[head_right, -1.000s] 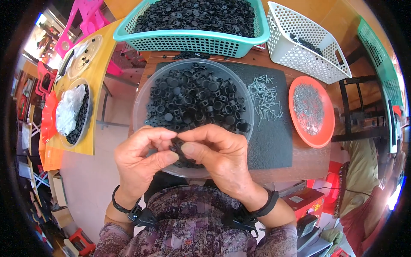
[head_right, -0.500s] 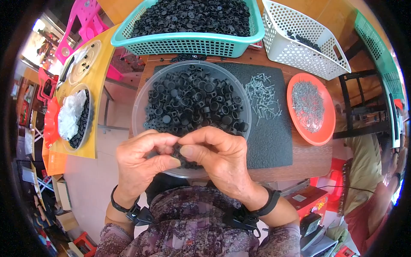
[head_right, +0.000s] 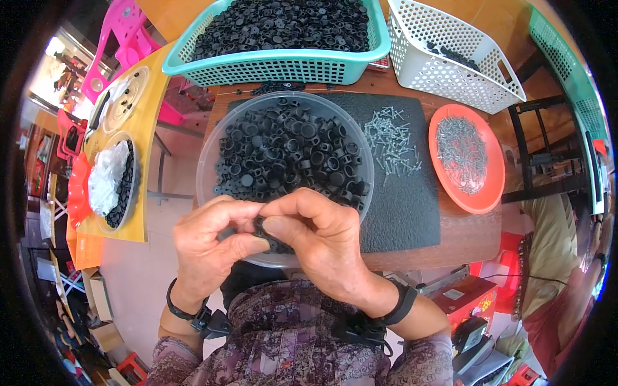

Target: Sorting and assembling small black plastic shoe components at a workbench.

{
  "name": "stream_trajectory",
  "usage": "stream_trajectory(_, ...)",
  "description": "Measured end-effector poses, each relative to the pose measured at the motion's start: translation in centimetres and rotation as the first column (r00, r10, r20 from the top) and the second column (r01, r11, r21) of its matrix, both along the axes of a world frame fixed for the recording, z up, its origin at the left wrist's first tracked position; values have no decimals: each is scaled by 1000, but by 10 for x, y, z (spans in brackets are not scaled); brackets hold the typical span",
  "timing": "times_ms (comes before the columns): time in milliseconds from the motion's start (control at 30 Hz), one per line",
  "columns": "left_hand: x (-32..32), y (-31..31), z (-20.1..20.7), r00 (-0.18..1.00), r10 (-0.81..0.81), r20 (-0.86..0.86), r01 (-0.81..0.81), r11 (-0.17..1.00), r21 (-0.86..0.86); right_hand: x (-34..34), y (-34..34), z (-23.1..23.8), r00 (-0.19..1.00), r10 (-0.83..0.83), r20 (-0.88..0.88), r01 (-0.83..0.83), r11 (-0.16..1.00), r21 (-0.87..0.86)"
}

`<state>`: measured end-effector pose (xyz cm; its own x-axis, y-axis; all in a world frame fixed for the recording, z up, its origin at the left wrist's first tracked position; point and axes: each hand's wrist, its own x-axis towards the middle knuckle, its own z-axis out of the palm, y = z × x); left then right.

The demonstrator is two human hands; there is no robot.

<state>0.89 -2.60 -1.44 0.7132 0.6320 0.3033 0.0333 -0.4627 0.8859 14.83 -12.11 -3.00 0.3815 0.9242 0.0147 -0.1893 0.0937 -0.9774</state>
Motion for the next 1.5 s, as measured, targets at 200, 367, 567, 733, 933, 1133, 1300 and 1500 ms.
stream_trajectory(200, -3, 4, 3, 998, -43, -55, 35, 990, -140, 5, 0, 8, 981, 27, 194, -21, 999, -34)
stream_trajectory(367, 0, 1, 2, 996, -46, -82, 37, 993, -113, 6, 0, 9, 972, 27, 232, -11, 997, -72)
stream_trajectory(567, 1, 3, -5, 995, -34, -99, 32, 999, -22, 6, 3, 8, 963, 35, 267, -18, 998, -68)
stream_trajectory(733, 6, 6, -6, 994, -27, -103, 42, 988, 146, 6, 6, 8, 970, -8, 244, 19, 999, -39)
stream_trajectory(933, 15, 11, -8, 998, -54, -23, 58, 953, 298, 11, 4, 8, 954, -1, 300, 4, 1000, -9)
stream_trajectory(1133, 5, 2, -2, 999, -26, -35, 38, 914, 404, 3, -2, 13, 985, 37, 170, -39, 999, 11)
stream_trajectory(1300, 10, -1, 3, 999, -18, -50, 33, 945, 326, 15, -4, 16, 996, 82, -32, -84, 995, -46)
stream_trajectory(1500, -15, 10, 0, 984, 154, -92, -123, 952, 282, 120, 1, 44, 677, -303, 671, 381, 924, 33)
